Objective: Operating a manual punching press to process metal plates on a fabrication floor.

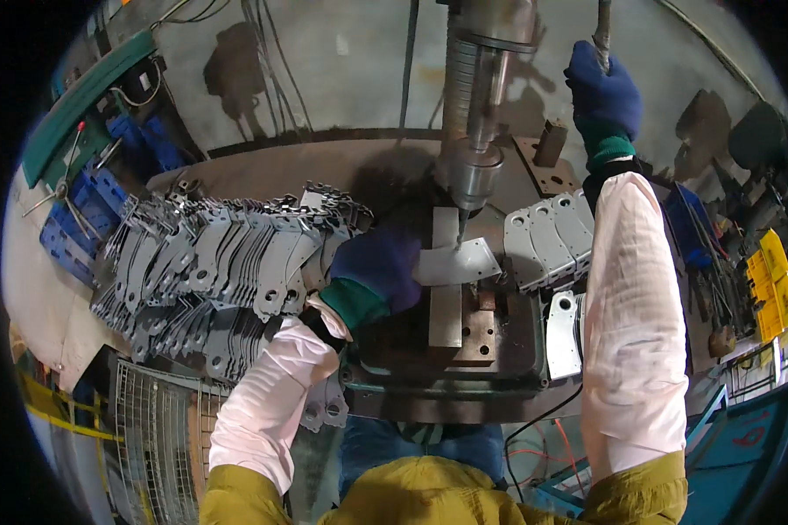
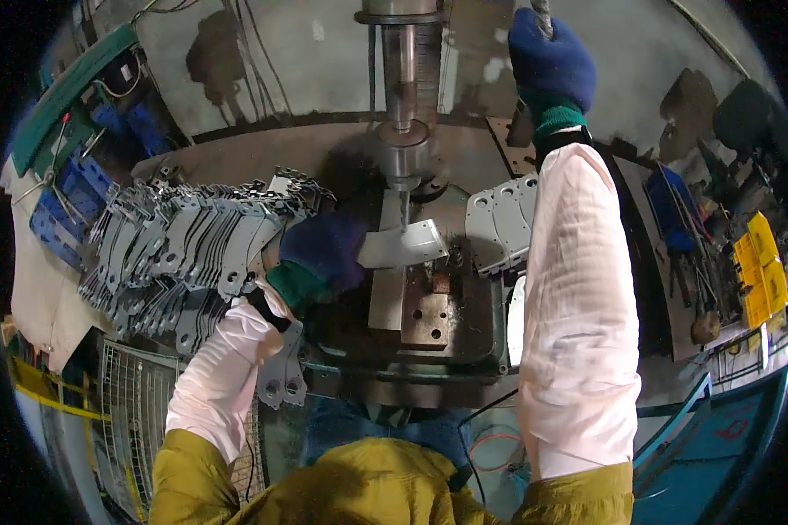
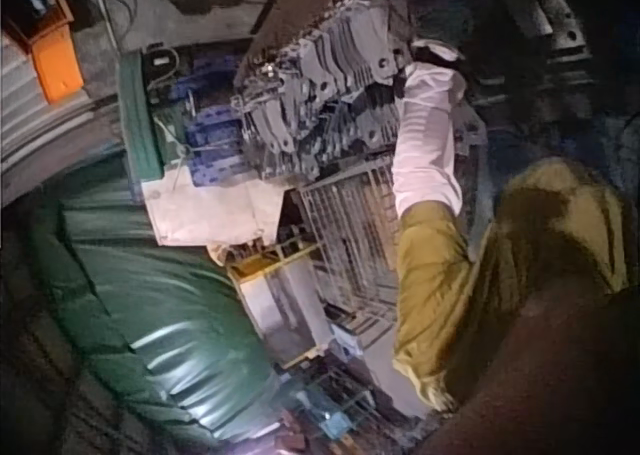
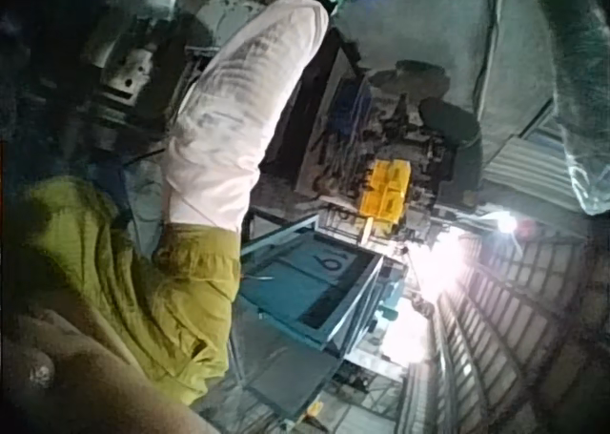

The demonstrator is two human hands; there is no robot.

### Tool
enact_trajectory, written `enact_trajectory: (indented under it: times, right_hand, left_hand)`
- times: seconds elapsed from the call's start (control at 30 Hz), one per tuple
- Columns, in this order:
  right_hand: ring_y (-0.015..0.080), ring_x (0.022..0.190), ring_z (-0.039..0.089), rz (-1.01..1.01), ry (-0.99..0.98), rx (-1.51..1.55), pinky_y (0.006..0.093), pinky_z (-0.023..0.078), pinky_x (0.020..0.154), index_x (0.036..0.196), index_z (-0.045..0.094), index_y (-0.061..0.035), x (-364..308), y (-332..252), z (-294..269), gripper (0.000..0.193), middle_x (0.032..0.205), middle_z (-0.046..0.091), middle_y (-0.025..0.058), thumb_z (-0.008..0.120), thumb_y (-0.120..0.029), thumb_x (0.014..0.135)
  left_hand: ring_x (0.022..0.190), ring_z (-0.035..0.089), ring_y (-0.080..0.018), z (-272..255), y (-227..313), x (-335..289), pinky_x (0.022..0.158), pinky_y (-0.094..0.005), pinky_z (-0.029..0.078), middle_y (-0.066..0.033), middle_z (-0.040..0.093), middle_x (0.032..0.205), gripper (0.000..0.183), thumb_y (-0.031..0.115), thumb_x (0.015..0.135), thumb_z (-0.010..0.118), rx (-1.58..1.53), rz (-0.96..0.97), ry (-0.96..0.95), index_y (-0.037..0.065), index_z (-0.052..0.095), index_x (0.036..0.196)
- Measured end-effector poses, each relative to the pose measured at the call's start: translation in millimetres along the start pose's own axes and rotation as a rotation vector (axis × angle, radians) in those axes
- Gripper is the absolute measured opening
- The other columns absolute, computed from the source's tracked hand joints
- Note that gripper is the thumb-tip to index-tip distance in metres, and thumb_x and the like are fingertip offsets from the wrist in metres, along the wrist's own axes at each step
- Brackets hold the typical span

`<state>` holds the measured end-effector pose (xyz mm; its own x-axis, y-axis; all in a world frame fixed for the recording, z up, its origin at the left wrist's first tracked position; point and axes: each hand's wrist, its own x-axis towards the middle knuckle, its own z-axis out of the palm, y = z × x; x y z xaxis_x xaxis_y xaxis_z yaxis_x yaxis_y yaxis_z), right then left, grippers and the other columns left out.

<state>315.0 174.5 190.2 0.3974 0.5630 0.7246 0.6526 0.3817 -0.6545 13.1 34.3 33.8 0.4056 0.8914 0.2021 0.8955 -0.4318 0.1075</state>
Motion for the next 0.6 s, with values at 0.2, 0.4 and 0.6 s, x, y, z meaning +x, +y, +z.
enact_trajectory:
  times: [0.2, 0.4, 0.6]
  right_hand:
    - [0.0144, 0.073, 0.069, 0.02, 0.011, 0.085, 0.0304, 0.051, 0.07, 0.092, 0.073, -0.0061, -4.0, -5.5, -0.4, 0.052, 0.077, 0.074, 0.003, 0.064, -0.057, 0.087]
    - [0.015, 0.074, 0.069, 0.033, 0.045, 0.068, 0.0315, 0.052, 0.07, 0.09, 0.074, -0.0067, 0.0, -6.1, 5.2, 0.051, 0.076, 0.073, 0.0035, 0.065, -0.057, 0.086]
    - [0.0187, 0.076, 0.071, 0.006, 0.046, 0.08, 0.0332, 0.053, 0.073, 0.09, 0.073, -0.0066, 3.8, -3.0, 4.2, 0.051, 0.077, 0.074, 0.0048, 0.064, -0.057, 0.086]
  left_hand:
    - [0.084, 0.066, -0.0404, -5.6, 1.7, -0.5, 0.069, -0.0515, 0.054, -0.0169, 0.067, 0.09, 0.043, 0.026, 0.061, 0.072, -0.033, -0.04, -0.065, 0.012, 0.065, 0.101]
    - [0.095, 0.068, -0.0362, -11.6, 4.7, 3.5, 0.078, -0.0476, 0.056, -0.0143, 0.068, 0.1, 0.041, 0.03, 0.062, 0.073, -0.012, -0.081, -0.165, 0.012, 0.066, 0.098]
    - [0.099, 0.066, -0.0354, -5.8, -0.1, 1.8, 0.081, -0.0479, 0.055, -0.0134, 0.066, 0.104, 0.039, 0.031, 0.067, 0.069, -0.13, -0.089, -0.165, 0.014, 0.065, 0.101]
